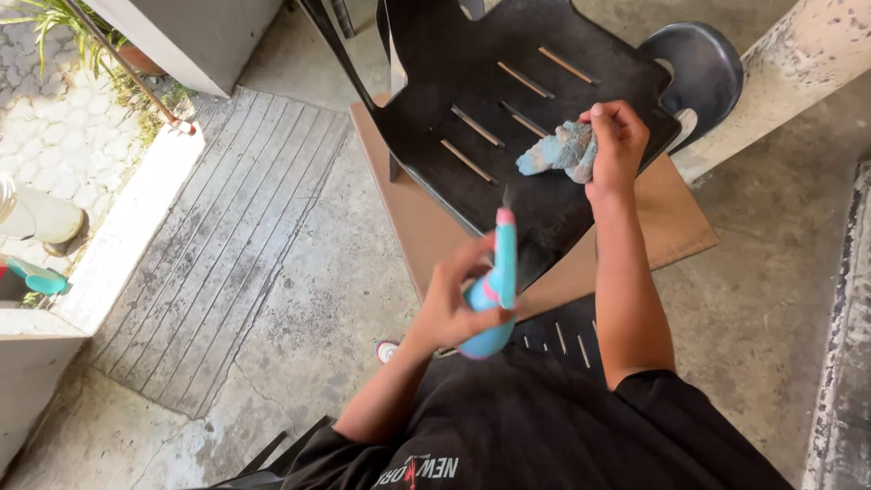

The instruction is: Spraying and wiping down plastic chairs in a seating area.

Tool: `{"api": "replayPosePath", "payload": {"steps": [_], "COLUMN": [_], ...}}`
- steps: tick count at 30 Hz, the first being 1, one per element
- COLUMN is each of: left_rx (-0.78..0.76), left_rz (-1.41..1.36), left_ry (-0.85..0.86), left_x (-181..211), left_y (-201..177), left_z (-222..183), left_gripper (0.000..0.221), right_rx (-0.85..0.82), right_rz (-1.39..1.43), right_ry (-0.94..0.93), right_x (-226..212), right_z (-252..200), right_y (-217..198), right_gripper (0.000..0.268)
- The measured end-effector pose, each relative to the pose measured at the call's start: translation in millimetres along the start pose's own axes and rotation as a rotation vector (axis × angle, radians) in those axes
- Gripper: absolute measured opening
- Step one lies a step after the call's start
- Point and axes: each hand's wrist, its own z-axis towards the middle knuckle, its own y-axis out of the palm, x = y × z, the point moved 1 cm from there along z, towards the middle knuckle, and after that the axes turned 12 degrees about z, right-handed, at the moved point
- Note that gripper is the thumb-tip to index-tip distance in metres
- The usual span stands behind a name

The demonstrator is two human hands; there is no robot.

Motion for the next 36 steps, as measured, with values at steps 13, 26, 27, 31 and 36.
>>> {"api": "replayPosePath", "payload": {"steps": [13, 26, 27, 31, 36], "left_rx": [-0.133, 0.153, 0.122, 0.109, 0.517], "left_rz": [-0.028, 0.543, 0.547, 0.634, 0.437], "left_ry": [-0.157, -0.358, -0.389, -0.401, -0.129], "left_x": [-77, -301, -310, -305, -63], "left_y": [-12, -5, -9, -23, -33], "left_z": [-60, -78, -77, -96, -8], "left_gripper": [0.074, 0.081, 0.089, 0.108, 0.039], "right_rx": [-0.158, -0.596, -0.608, -0.741, -1.254], "right_rz": [-0.046, -0.356, -0.363, -0.506, -0.945], "right_ry": [-0.001, -0.343, -0.349, -0.494, -0.200], "right_x": [-22, -33, -33, -33, -41], "right_z": [-8, -15, -14, -16, -55], "right_y": [9, 31, 31, 37, 43], "right_gripper": [0.010, 0.011, 0.009, 0.019, 0.055]}}
